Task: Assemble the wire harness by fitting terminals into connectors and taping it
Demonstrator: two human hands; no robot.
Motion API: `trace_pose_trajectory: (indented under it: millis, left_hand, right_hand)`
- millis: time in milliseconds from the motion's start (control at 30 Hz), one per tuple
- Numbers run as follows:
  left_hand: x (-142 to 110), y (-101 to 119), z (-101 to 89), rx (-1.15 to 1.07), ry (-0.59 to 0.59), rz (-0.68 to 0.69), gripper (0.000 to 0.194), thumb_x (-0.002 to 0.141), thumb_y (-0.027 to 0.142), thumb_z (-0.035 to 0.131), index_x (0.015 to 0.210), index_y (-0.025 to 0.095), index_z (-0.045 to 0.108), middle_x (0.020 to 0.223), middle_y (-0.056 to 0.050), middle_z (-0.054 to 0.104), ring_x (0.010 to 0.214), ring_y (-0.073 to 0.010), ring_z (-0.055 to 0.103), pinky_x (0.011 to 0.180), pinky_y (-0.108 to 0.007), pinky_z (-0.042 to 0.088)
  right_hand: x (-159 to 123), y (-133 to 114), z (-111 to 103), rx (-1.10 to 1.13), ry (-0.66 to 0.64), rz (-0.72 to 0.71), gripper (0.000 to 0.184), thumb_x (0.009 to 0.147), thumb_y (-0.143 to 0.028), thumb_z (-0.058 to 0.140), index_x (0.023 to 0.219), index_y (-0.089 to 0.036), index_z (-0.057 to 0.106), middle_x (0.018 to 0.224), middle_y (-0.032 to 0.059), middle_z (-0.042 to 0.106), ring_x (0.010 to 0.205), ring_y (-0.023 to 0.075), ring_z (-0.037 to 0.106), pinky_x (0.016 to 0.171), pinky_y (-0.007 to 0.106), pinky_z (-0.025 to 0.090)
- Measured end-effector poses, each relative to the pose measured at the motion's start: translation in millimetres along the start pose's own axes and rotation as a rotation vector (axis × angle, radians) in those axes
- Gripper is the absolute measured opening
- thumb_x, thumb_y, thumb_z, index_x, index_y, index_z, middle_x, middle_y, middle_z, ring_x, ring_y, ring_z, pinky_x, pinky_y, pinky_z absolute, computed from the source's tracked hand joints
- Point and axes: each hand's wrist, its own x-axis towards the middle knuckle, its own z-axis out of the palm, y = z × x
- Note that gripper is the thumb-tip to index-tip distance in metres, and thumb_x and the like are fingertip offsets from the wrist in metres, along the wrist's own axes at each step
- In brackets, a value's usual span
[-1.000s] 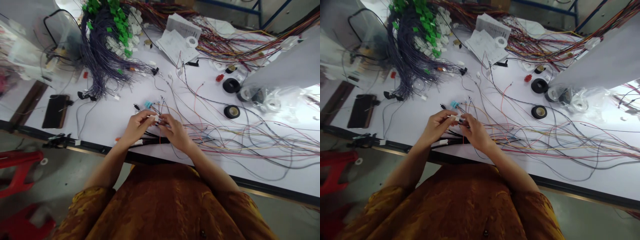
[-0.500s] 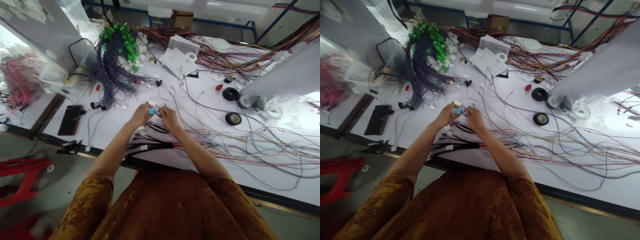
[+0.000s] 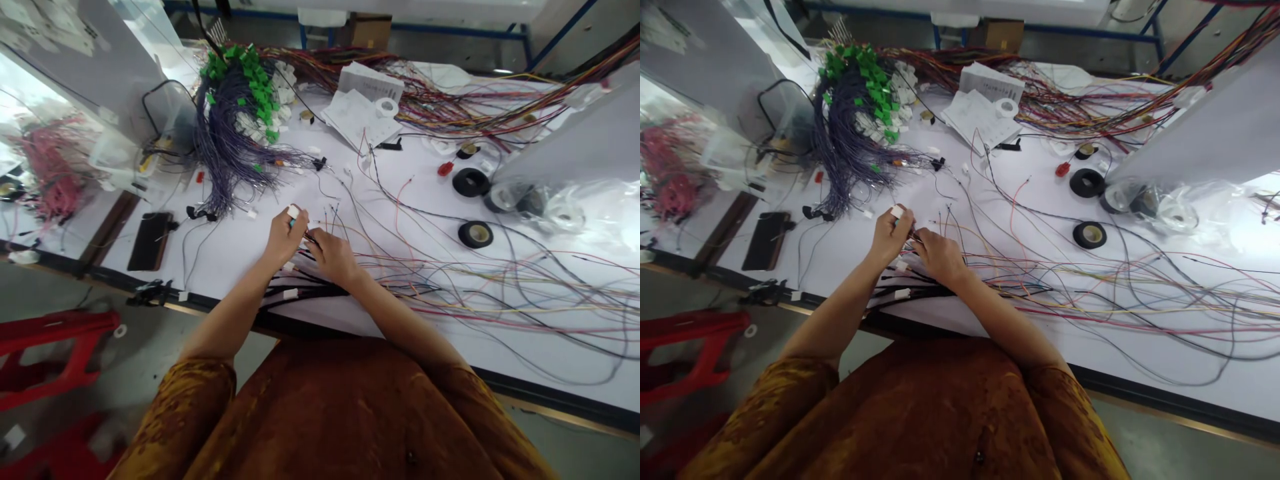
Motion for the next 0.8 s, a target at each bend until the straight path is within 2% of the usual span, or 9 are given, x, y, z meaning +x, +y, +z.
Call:
trace_pose_trajectory:
  millis: [133, 267, 400, 467, 533, 600, 667, 733, 800]
  left_hand:
    - [-9, 6, -0.8, -0.01, 0.016, -0.004, 0.031, 0.088, 0.04, 0.06, 0.067, 0.019, 0.051, 0.051, 0.005, 0.044, 0.047, -0.0082, 0.037, 0.047, -0.023, 0.031]
    - [-16, 8, 2.4, -0.072, 0.049, -0.049, 0.029, 0.084, 0.038, 0.066, 0.068, 0.02, 0.049, 0.051, 0.005, 0.044, 0.046, -0.0081, 0.037, 0.046, -0.022, 0.03]
    - [-19, 6, 5.4, -0.137, 0.014, -0.139, 0.031, 0.082, 0.039, 0.066, 0.066, 0.021, 0.046, 0.049, 0.007, 0.038, 0.044, -0.0079, 0.034, 0.044, -0.023, 0.027]
    - [-21, 5, 5.2, -0.092, 0.004, -0.122, 0.031, 0.083, 0.037, 0.064, 0.065, 0.021, 0.045, 0.05, 0.006, 0.037, 0.045, -0.0086, 0.033, 0.045, -0.024, 0.027]
    - [-23, 8, 4.3, 0.011, 0.024, -0.046, 0.028, 0.083, 0.033, 0.063, 0.065, 0.021, 0.045, 0.053, 0.005, 0.04, 0.05, -0.0098, 0.036, 0.049, -0.024, 0.029]
    - [-25, 14, 3.4, 0.116, 0.05, 0.03, 0.025, 0.083, 0.029, 0.061, 0.065, 0.02, 0.045, 0.056, 0.004, 0.042, 0.054, -0.0108, 0.038, 0.053, -0.025, 0.03]
    - [-28, 24, 2.9, 0.188, 0.068, 0.069, 0.023, 0.083, 0.027, 0.059, 0.066, 0.021, 0.044, 0.056, 0.004, 0.042, 0.054, -0.0111, 0.038, 0.055, -0.026, 0.03]
    - [-29, 33, 2.4, 0.251, 0.09, 0.096, 0.021, 0.083, 0.025, 0.058, 0.068, 0.021, 0.044, 0.055, 0.005, 0.041, 0.053, -0.0109, 0.037, 0.054, -0.026, 0.029]
    - [-30, 38, 1.8, 0.298, 0.122, 0.118, 0.021, 0.081, 0.023, 0.06, 0.067, 0.021, 0.044, 0.054, 0.005, 0.04, 0.052, -0.0107, 0.035, 0.053, -0.026, 0.027]
  right_hand:
    - [-23, 21, 2, 0.012, -0.078, -0.067, 0.03, 0.104, -0.03, 0.033, 0.088, -0.019, 0.057, 0.078, 0.0062, 0.067, 0.072, 0.0184, 0.058, 0.072, 0.03, 0.035]
    - [-41, 41, 4, 0.135, -0.008, -0.159, 0.034, 0.104, -0.031, 0.033, 0.084, -0.02, 0.058, 0.078, 0.0054, 0.064, 0.076, 0.0182, 0.058, 0.08, 0.033, 0.038]
    - [-51, 46, 3, 0.208, 0.008, -0.136, 0.034, 0.102, -0.033, 0.034, 0.085, -0.02, 0.061, 0.087, 0.0077, 0.063, 0.081, 0.0193, 0.058, 0.079, 0.033, 0.042]
    - [-52, 43, 0, 0.236, -0.018, -0.109, 0.033, 0.101, -0.032, 0.035, 0.087, -0.021, 0.062, 0.088, 0.0074, 0.063, 0.081, 0.019, 0.059, 0.079, 0.033, 0.045]
    - [-50, 34, -2, 0.197, -0.042, -0.066, 0.029, 0.1, -0.027, 0.036, 0.094, -0.021, 0.063, 0.092, 0.0083, 0.065, 0.086, 0.02, 0.061, 0.084, 0.035, 0.046]
    - [-44, 18, -3, 0.126, -0.024, -0.034, 0.024, 0.098, -0.022, 0.041, 0.11, -0.019, 0.061, 0.106, 0.0118, 0.068, 0.097, 0.0229, 0.062, 0.094, 0.039, 0.044]
    - [-36, 1, -2, 0.07, 0.033, -0.023, 0.029, 0.096, -0.022, 0.045, 0.123, -0.016, 0.055, 0.116, 0.0155, 0.067, 0.104, 0.0255, 0.061, 0.099, 0.042, 0.041]
    - [-31, -10, 0, 0.045, 0.054, -0.02, 0.025, 0.098, -0.024, 0.042, 0.119, -0.017, 0.055, 0.108, 0.015, 0.069, 0.096, 0.0248, 0.063, 0.095, 0.041, 0.041]
    - [-31, -11, 2, 0.056, 0.025, -0.019, 0.023, 0.1, -0.023, 0.035, 0.101, -0.019, 0.058, 0.088, 0.0107, 0.069, 0.078, 0.0221, 0.061, 0.086, 0.038, 0.042]
